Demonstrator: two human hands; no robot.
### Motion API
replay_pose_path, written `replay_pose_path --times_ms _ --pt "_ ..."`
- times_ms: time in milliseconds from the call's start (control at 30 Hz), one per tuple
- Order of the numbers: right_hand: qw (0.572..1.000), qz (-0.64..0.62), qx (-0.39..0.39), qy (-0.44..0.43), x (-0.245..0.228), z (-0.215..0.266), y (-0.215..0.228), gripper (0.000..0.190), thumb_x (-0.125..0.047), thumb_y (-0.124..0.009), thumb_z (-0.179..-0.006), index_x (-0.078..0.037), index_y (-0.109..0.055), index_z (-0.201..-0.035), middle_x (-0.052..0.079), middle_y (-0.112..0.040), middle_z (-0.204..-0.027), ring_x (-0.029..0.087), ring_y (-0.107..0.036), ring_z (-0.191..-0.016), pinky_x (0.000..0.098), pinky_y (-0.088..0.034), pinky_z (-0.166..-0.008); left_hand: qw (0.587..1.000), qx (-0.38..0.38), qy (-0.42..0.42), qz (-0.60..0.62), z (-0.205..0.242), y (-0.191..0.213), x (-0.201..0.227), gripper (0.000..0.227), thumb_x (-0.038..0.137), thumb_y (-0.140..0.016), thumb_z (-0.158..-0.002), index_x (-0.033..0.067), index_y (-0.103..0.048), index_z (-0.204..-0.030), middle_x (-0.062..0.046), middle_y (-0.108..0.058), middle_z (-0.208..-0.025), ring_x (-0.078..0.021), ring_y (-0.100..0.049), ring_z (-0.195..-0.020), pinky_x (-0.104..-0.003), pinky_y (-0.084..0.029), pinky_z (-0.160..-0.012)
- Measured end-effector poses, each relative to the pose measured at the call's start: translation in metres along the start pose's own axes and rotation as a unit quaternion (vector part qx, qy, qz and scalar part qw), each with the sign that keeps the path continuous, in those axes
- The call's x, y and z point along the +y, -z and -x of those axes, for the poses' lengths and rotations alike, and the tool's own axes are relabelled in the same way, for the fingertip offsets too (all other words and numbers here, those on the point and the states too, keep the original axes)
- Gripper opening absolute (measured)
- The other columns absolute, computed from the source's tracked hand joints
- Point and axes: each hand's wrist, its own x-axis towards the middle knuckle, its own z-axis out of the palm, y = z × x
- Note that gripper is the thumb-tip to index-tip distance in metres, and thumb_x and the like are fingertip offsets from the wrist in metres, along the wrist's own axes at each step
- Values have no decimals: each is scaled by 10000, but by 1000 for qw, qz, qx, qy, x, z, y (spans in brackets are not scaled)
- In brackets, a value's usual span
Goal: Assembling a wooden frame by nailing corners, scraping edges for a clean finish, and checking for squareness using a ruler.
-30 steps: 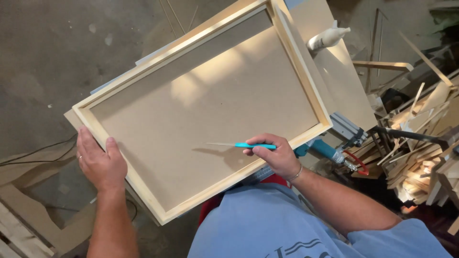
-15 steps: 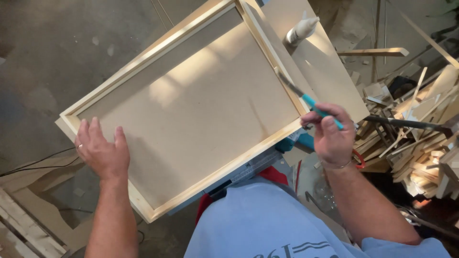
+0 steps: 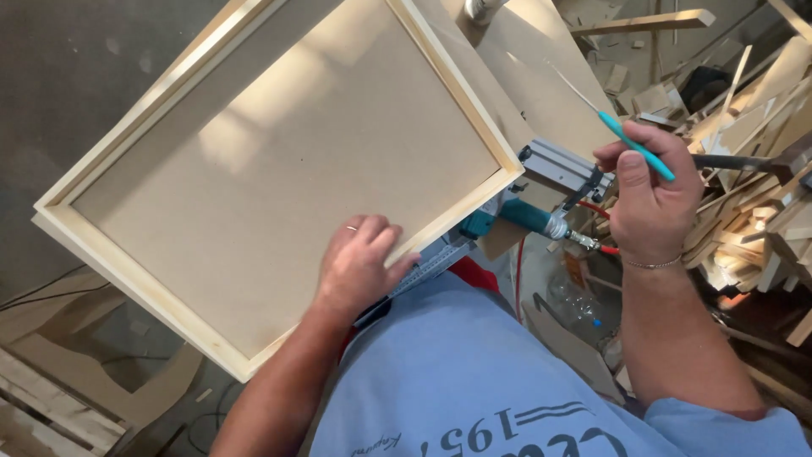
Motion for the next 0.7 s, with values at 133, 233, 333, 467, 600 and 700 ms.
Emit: replay_pose_path --times_ms 133,233,333,467,600,700 --pt "1000 -17 18 -4 19 6 5 217 -107 -576 -1166 74 -589 -1286 218 -637 -1029 303 -668 -891 399 -578 -840 995 -77 -27 -51 14 -31 12 227 332 -741 -930 134 -637 -966 -64 -591 -897 -287 -592 -759 -408 -509 -677" --pt "1000 -12 17 1 21 6 9 270 -204 -597 -1165 56 -611 -1236 191 -625 -1007 275 -659 -812 379 -563 -783 993 -18 -36 -108 18 -39 12 137 219 -695 -941 163 -594 -867 -22 -517 -768 -226 -546 -651 -356 -476 -572" --pt "1000 -24 -16 -4 11 0 7 320 -286 -604 -1145 28 -625 -1205 167 -611 -960 240 -635 -786 342 -538 -748 989 26 -32 -141 16 -34 10 185 136 -674 -909 171 -545 -781 -3 -463 -703 -188 -490 -601 -321 -423 -506" --pt "991 -3 -136 -20 -36 -26 -12 201 -122 -637 -1127 39 -600 -1241 160 -601 -1011 234 -629 -902 328 -552 -846 998 -5 36 -55 16 -30 5 199 144 -680 -955 120 -587 -781 -51 -497 -695 -273 -496 -575 -426 -386 -428" --pt "954 153 -256 29 -75 -62 -29 125 -70 -716 -1096 46 -672 -1107 178 -612 -1073 284 -577 -981 392 -456 -905 996 -16 70 -48 20 -38 -3 161 215 -694 -894 161 -565 -815 -43 -526 -753 -292 -547 -616 -437 -452 -488" --pt "873 281 -387 96 -89 -87 -50 37 -24 -717 -1035 4 -694 -1041 144 -662 -970 289 -609 -882 396 -462 -830 995 10 82 -54 21 -42 -4 188 225 -760 -806 185 -576 -815 -10 -498 -731 -257 -531 -589 -424 -435 -432"
